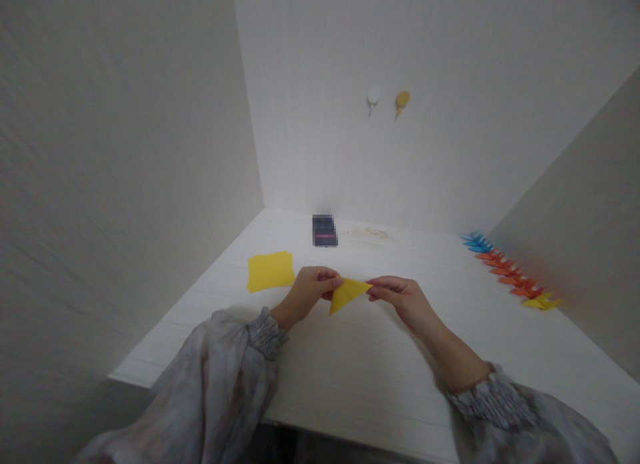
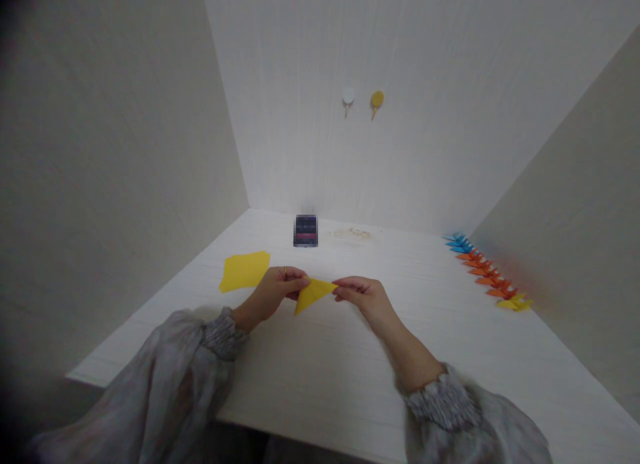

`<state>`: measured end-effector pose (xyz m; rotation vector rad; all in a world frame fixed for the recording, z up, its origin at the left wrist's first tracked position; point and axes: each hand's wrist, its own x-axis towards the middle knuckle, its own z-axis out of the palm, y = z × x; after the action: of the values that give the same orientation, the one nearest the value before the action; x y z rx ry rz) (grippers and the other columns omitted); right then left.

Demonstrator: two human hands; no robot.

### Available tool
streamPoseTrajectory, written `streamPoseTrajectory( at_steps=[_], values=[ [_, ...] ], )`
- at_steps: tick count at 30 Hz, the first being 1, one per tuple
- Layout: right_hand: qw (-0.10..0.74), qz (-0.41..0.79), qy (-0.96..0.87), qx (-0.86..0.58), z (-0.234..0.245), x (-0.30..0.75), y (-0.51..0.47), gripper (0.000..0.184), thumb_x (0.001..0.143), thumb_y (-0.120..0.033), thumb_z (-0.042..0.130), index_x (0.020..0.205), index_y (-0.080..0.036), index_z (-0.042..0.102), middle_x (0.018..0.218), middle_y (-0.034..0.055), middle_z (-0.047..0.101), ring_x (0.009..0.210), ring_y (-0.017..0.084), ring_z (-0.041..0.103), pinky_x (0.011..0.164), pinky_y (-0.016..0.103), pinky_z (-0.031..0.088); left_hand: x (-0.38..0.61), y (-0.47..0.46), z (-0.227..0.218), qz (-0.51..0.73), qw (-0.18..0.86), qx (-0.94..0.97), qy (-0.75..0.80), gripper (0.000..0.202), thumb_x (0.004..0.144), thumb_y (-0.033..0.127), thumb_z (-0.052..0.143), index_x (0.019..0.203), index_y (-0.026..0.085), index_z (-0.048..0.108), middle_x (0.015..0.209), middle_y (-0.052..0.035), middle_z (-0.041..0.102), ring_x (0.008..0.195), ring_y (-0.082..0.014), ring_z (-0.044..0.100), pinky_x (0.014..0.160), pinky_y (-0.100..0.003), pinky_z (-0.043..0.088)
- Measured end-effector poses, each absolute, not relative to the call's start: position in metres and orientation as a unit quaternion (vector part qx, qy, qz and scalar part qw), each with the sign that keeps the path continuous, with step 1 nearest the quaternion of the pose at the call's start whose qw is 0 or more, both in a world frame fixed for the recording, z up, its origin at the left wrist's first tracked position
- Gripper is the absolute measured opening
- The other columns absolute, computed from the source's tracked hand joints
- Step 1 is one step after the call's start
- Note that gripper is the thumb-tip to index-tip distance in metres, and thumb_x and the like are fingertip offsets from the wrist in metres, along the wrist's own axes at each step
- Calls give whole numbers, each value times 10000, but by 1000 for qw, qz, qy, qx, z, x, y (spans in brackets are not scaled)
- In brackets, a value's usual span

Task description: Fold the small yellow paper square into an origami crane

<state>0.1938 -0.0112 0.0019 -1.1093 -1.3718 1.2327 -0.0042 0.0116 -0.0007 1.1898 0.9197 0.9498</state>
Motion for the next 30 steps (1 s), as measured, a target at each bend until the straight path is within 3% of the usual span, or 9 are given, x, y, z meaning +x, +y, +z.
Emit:
streamPoseTrajectory(
  at_steps=[11, 18, 23, 30],
  values=[
    [487, 560, -535, -404, 6, 195, -15, 103, 602, -212, 658, 700, -189, 679, 610, 18, 652, 596, 137, 571, 656, 293, 419, -3, 10, 3, 415, 638, 514, 395, 196, 594, 261, 650, 692, 101, 597, 650, -30, 621, 563, -105, 570, 536, -232, 472],
    [457, 556, -547, -427, 8, 193, -13, 212, 698, -340, 561, 750, -164, 666, 664, 38, 642, 616, 136, 559, 651, 284, 417, -1, 8, 4, 422, 626, 520, 398, 164, 600, 239, 640, 681, 106, 591, 633, -17, 620, 561, -100, 573, 541, -225, 478],
    [397, 542, -584, -456, 6, 185, -15, 204, 675, -330, 591, 724, -143, 655, 654, 29, 623, 564, 110, 519, 582, 249, 406, 2, 5, 1, 393, 612, 553, 407, 150, 605, 239, 635, 677, 111, 602, 620, -11, 618, 545, -88, 560, 522, -203, 466],
    [380, 461, -620, -508, 4, 181, -16, 186, 663, -301, 582, 690, -132, 654, 505, -4, 555, 462, 88, 449, 476, 220, 352, 3, 4, 1, 381, 612, 555, 415, 145, 598, 232, 638, 668, 109, 605, 609, -9, 615, 528, -84, 555, 518, -206, 463]
  ],
)
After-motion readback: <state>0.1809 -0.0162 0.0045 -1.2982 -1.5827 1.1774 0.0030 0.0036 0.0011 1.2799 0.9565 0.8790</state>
